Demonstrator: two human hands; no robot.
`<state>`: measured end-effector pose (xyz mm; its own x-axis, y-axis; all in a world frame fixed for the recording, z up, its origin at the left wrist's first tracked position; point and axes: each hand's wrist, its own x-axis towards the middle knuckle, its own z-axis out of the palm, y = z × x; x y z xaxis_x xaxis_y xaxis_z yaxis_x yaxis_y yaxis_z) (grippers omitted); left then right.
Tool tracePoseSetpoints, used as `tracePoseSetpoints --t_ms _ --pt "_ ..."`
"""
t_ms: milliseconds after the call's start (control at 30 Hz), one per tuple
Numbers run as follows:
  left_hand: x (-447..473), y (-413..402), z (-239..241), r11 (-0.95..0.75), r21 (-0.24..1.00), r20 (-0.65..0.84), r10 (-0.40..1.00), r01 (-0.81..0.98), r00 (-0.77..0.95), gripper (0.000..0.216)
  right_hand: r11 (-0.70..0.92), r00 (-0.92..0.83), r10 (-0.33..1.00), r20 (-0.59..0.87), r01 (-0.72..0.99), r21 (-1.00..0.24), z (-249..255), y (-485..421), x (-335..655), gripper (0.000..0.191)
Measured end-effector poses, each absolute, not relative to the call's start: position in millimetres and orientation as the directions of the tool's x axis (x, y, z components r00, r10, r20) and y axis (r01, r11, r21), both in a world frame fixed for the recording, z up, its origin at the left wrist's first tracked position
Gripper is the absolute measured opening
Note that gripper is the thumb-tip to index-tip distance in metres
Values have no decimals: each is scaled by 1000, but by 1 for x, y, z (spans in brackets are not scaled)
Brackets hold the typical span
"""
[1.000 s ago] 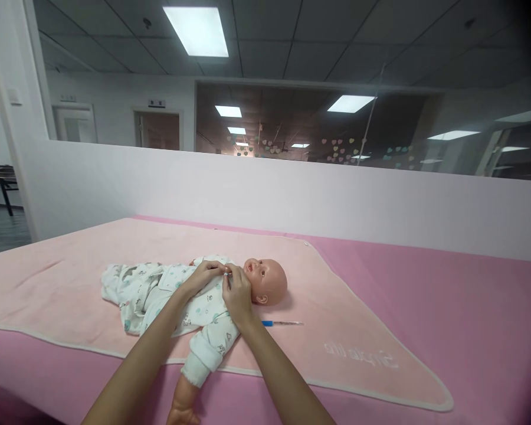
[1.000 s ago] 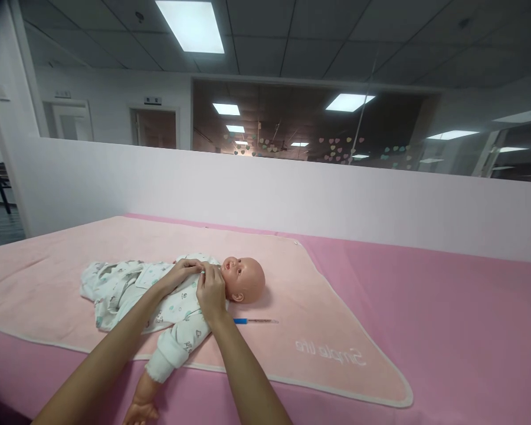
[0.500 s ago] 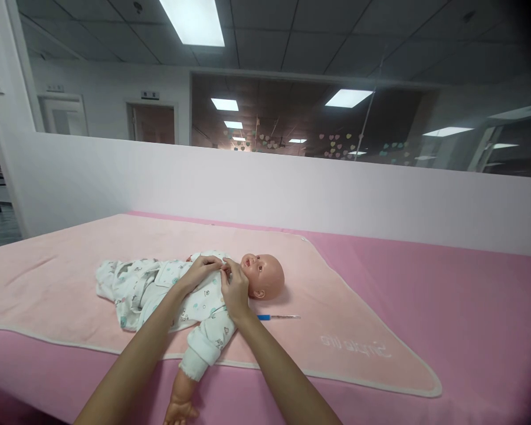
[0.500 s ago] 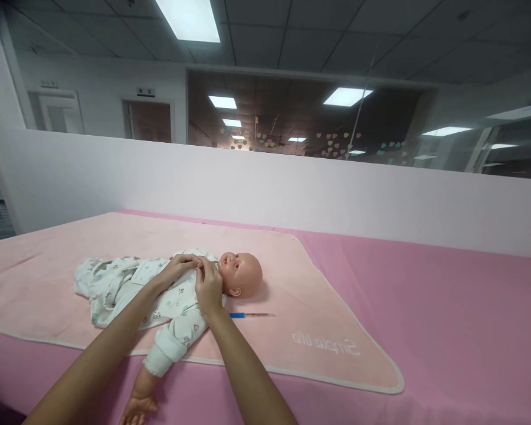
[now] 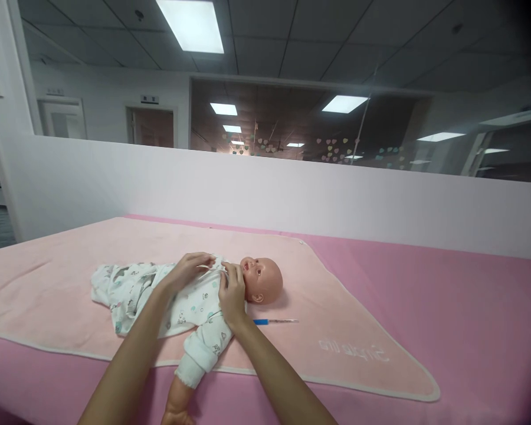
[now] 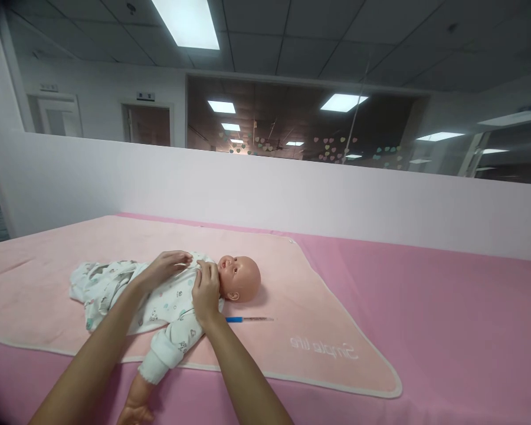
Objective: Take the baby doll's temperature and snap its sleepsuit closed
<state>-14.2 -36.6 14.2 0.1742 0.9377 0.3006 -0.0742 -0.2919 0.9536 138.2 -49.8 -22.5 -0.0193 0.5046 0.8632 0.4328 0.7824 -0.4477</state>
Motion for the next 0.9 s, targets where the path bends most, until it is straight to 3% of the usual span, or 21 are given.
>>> tracePoseSetpoints --t_ms 200,333,467,667,900 --pt "-49 -49 17 -114 978 58 953 176 296 21 811 1 426 905 443 -383 -23 -53 139 26" --pt "-47 -52 17 -125 972 30 905 197 424 14 834 -189 338 922 515 -200 -21 -58 135 28" --pt "-45 -50 14 -144 978 59 881 149 469 15 876 -433 269 860 481 -32 -19 -62 126 15" --pt "-43 -53 9 -146 987 117 936 64 333 20 825 -425 416 804 549 -136 -22 -58 122 6" --pt "-40 -52 4 -166 986 155 951 18 267 33 846 -411 433 802 492 -204 -20 -56 125 6"
